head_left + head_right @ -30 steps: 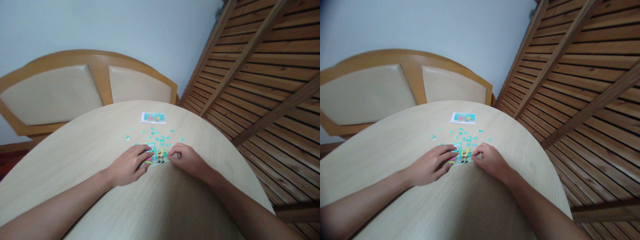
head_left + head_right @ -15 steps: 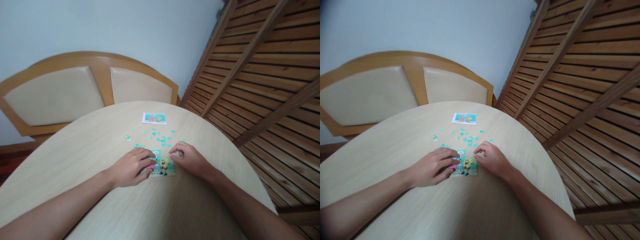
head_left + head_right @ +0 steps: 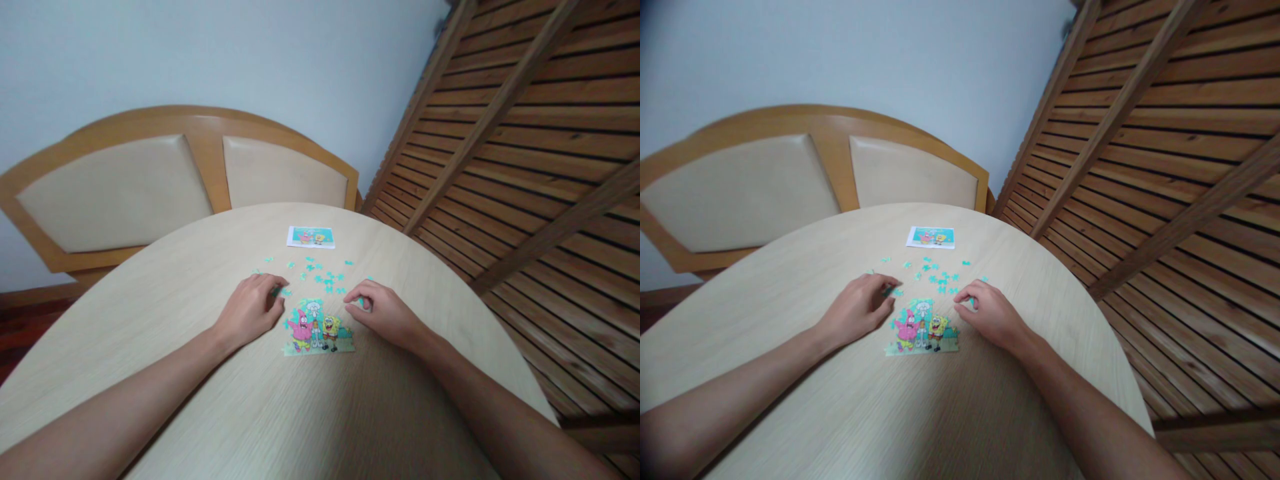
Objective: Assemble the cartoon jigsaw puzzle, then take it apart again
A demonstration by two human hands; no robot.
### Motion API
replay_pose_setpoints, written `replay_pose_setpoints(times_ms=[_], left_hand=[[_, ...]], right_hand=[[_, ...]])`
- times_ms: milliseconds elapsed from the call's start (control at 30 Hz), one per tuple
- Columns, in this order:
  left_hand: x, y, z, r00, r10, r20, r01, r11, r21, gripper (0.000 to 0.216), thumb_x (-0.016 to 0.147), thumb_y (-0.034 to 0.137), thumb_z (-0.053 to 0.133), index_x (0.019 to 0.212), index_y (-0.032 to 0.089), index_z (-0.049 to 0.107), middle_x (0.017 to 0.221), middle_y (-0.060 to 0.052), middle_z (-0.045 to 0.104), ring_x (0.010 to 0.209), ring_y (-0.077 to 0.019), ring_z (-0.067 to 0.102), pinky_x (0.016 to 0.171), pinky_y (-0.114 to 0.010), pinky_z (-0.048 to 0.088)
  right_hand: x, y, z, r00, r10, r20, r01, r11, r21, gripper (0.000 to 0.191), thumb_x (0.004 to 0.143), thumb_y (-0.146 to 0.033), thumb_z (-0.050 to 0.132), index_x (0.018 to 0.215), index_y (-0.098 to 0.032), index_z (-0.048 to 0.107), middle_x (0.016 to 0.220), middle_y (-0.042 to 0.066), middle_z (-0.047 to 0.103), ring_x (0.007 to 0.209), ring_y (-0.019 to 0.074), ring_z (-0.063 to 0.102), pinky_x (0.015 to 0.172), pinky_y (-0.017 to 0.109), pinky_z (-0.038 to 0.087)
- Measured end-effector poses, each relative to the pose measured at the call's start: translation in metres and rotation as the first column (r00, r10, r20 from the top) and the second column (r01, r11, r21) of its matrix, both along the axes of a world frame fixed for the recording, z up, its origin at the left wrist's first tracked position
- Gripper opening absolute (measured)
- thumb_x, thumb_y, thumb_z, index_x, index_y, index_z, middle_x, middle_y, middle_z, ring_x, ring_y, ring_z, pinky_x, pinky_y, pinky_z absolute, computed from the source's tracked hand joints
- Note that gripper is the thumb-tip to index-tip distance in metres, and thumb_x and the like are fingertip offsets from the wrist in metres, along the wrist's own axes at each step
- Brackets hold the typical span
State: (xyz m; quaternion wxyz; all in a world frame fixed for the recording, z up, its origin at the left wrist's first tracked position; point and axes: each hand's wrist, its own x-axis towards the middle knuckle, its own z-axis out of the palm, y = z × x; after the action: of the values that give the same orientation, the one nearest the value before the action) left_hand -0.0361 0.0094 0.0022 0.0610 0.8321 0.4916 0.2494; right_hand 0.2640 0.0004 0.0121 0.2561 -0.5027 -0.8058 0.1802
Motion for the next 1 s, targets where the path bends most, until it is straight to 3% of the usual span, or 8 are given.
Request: replay_pose_setpoints(times_ms=[200,367,567,833,1000], left_hand=[[0.001,-0.001,0.000,1.000,-0.020,0.003,0.020,0.999,-0.027,0.031,0.088,0.023,0.052,0.117,0.018,0.062,0.111,-0.010,0.071,0.103,-0.0277,0.064,0.093,-0.046,0.050],[0.000,-0.001,-0.002,0.995,0.079,-0.061,-0.078,0.997,0.016,0.040,0.077,0.014,0.054,0.116,0.015,0.060,0.105,-0.011,0.069,0.096,-0.0284,0.063,0.087,-0.045,0.051],[-0.001,-0.002,-0.002,0.992,0.096,-0.084,-0.094,0.995,0.032,0.033,0.084,0.020,0.052,0.116,0.016,0.061,0.102,-0.010,0.070,0.094,-0.0290,0.062,0.085,-0.047,0.050],[-0.001,0.000,-0.006,0.993,0.091,0.075,-0.088,0.995,-0.043,0.030,0.085,0.019,0.052,0.113,0.017,0.062,0.098,-0.009,0.069,0.090,-0.0259,0.062,0.084,-0.044,0.050],[-0.001,0.002,-0.010,0.976,0.037,0.217,-0.021,0.997,-0.076,0.033,0.084,0.016,0.050,0.116,0.017,0.058,0.100,-0.008,0.068,0.089,-0.0224,0.063,0.085,-0.041,0.051]], right_hand=[[-0.001,-0.001,0.001,1.000,0.003,0.006,-0.003,1.000,-0.011,0.011,0.085,-0.021,0.064,0.091,-0.020,0.073,0.089,0.004,0.069,0.073,0.0164,0.058,0.071,0.030,0.045],[0.002,0.002,0.000,0.998,-0.065,0.014,0.065,0.998,-0.001,0.014,0.085,-0.021,0.061,0.092,-0.020,0.074,0.090,0.005,0.069,0.073,0.0168,0.059,0.071,0.031,0.046],[0.010,0.007,-0.007,0.987,-0.159,0.041,0.158,0.987,0.016,0.021,0.084,-0.017,0.058,0.099,-0.018,0.072,0.094,0.007,0.068,0.082,0.0194,0.062,0.078,0.033,0.049],[0.017,0.012,-0.017,0.988,-0.155,0.021,0.153,0.985,0.079,0.024,0.087,-0.013,0.053,0.104,-0.019,0.069,0.105,0.008,0.070,0.101,0.0225,0.063,0.093,0.040,0.048],[0.016,0.011,-0.018,0.993,-0.115,-0.004,0.115,0.987,0.110,0.023,0.087,-0.013,0.055,0.104,-0.020,0.069,0.108,0.008,0.070,0.104,0.0230,0.064,0.096,0.042,0.048]])
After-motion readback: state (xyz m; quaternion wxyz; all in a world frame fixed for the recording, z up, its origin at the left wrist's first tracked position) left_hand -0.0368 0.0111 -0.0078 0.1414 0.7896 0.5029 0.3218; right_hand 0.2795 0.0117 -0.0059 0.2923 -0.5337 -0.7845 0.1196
